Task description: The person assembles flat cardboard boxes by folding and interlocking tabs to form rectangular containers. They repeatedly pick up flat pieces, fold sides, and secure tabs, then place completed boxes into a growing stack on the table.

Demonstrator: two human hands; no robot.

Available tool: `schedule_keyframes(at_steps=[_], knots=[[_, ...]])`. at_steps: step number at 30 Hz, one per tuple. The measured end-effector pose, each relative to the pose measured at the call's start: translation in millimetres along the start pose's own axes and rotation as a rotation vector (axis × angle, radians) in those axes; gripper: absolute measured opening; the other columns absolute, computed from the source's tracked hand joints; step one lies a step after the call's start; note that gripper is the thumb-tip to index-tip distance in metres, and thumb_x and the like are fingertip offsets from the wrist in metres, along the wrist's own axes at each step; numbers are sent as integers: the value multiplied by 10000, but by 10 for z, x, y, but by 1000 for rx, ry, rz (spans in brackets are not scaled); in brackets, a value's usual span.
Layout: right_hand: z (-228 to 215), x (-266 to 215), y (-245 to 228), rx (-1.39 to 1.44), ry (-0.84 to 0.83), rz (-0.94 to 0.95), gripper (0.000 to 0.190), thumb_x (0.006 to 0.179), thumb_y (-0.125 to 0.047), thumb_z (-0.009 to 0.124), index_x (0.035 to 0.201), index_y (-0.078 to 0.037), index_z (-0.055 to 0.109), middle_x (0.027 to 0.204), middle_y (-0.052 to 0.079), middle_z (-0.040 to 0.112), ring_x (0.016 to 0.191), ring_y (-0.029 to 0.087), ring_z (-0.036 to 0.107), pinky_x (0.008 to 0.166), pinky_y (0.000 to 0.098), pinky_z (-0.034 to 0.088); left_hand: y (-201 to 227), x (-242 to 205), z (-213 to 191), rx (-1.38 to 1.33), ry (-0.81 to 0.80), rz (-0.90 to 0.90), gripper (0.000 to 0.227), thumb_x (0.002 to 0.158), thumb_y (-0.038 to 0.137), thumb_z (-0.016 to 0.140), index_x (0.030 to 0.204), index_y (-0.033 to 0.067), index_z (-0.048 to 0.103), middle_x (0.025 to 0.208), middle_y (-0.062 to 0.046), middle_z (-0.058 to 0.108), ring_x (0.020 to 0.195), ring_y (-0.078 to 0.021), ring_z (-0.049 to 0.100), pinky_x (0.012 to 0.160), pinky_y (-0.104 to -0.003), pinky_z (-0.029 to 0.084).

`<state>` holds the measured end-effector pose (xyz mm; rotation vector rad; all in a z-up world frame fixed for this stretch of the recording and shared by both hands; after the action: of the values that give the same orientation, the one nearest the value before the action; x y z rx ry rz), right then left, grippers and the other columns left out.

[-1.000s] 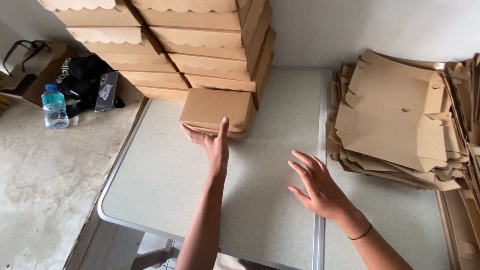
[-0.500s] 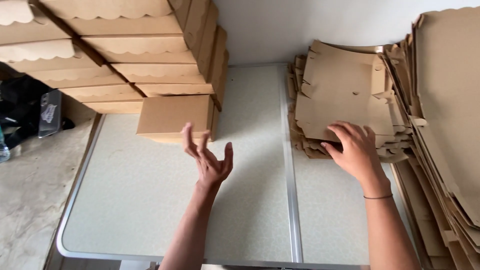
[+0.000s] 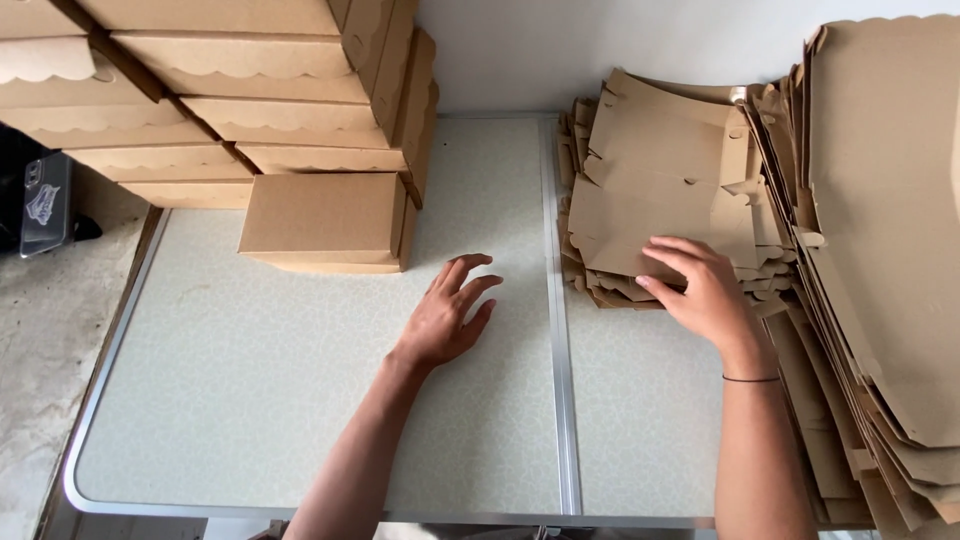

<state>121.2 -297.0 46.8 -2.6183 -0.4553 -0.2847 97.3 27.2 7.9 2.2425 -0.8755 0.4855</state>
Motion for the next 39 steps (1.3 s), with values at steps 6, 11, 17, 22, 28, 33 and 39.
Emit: schedule_keyframes(at_steps=[6, 11, 17, 22, 28, 33, 39], knots=[[17, -28, 119, -47, -35, -4, 334, 866, -181, 783, 1191, -107, 774, 1332, 101, 711, 1256, 377, 634, 1032, 487, 519, -15, 5, 2, -18, -24, -32, 287, 920, 64, 672, 1206, 77, 690, 1309, -163, 585, 1268, -392, 571, 993, -496, 525], [-2, -13, 67, -67, -42, -16, 244, 960, -176, 694, 1177, -109, 782, 1286, 87, 732, 1218, 341, 659, 1005, 463, 534, -32, 2, 40, -28, -35, -36, 290, 916, 80, 673, 1205, 89, 685, 1304, -153, 581, 1259, -390, 572, 980, -503, 531], [100, -65, 267, -237, 262, -187, 122, 1022, -116, 673, 1099, -119, 767, 979, 42, 771, 879, 225, 741, 791, 318, 593, -12, -4, 12, -20, -20, -5, 316, 909, 55, 679, 1222, 93, 686, 1292, -168, 590, 1255, -397, 582, 980, -492, 537], [-63, -210, 51, -325, 586, -288, 59, 1066, -109, 686, 1083, -71, 728, 909, 56, 730, 784, 227, 722, 718, 296, 583, -17, 6, -15, 12, 21, 6, 320, 908, 51, 684, 1224, 99, 683, 1289, -163, 599, 1242, -396, 591, 969, -497, 542], [-256, -691, 115, -9, 1172, -361, 80, 1028, 37, 690, 990, 105, 710, 754, 141, 629, 604, 306, 601, 685, 380, 550, 11, 41, -176, -133, 125, -167, 354, 913, 55, 692, 1264, 84, 664, 1294, -178, 605, 1217, -419, 602, 990, -523, 542], [-573, -595, 103, 426, 1079, 91, 302, 1216, -218, 474, 987, -21, 461, 825, 13, 372, 767, 127, 332, 702, 323, 286, -89, 8, -249, -839, 289, -480, 811, 890, 458, 668, 1513, 52, 344, 1499, -188, 487, 1364, -318, 507, 1106, -461, 467], [-58, -282, 466, 612, 480, 349, 203, 1147, -136, 536, 1116, -8, 690, 930, 103, 643, 891, 175, 536, 881, 347, 444, -600, -239, -11, -1186, 363, -396, 951, 832, 579, 625, 1587, 93, 310, 1505, -160, 500, 1322, -271, 546, 1064, -518, 501]])
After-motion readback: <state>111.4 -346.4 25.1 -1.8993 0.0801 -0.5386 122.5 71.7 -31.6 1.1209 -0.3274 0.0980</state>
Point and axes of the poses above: each hand's wrist, its own x-axis towards the middle knuckle, its own z-axis out of the palm, y = z × x, the point moved 6 cm from there along x, towards the middle knuckle
